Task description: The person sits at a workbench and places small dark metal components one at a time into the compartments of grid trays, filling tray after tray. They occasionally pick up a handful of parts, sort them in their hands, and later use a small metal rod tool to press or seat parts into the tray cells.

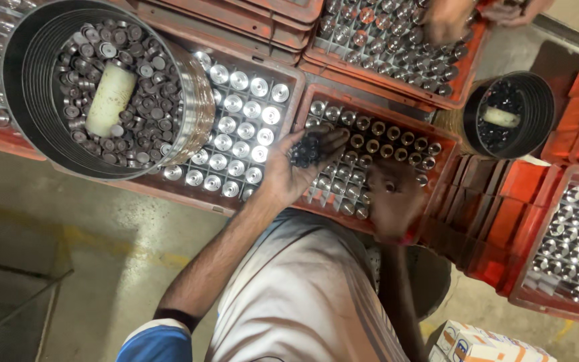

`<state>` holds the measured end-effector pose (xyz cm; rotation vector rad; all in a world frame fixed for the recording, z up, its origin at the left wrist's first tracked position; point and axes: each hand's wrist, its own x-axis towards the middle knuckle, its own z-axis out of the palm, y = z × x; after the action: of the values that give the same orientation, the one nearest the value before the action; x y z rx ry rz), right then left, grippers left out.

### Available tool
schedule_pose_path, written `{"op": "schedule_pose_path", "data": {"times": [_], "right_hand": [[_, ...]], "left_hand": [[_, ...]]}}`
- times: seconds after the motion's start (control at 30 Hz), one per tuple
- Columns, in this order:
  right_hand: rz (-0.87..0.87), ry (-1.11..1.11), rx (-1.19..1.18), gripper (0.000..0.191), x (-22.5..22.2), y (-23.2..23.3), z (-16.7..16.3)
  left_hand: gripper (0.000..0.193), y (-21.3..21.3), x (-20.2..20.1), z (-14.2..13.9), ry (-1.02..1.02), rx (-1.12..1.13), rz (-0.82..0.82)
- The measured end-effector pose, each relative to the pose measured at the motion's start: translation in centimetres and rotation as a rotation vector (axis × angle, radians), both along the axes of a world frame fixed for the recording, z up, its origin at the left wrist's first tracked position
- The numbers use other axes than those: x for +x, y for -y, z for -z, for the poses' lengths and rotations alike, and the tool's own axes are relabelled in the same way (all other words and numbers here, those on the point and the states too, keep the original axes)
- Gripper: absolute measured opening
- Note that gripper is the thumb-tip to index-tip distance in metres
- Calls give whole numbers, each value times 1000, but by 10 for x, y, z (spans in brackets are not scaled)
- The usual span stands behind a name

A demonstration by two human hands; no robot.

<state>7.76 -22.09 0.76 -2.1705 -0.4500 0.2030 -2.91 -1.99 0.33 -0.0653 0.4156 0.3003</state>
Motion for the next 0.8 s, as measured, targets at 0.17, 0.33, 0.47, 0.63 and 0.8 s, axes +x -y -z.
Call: {"op": "schedule_pose_path", "data": {"times": [0.17,0.33,0.47,0.63,0.8], "right_hand": [[90,-131,-67,17,61,91,82],[5,-84,17,12,76,130,130],[-126,171,-1,10,59,127,133],[-240,313,-211,9,53,113,110],[-48,267,-363,12,54,69,30]], "left_hand": [[44,-2,2,4,-78,-33,-16],[42,4,11,5,-31,4,12],[43,1,10,-4,-87,25,-32],[46,1,6,-12,-104,54,-58],[46,15,7,-9,-76,24,-1]]}}
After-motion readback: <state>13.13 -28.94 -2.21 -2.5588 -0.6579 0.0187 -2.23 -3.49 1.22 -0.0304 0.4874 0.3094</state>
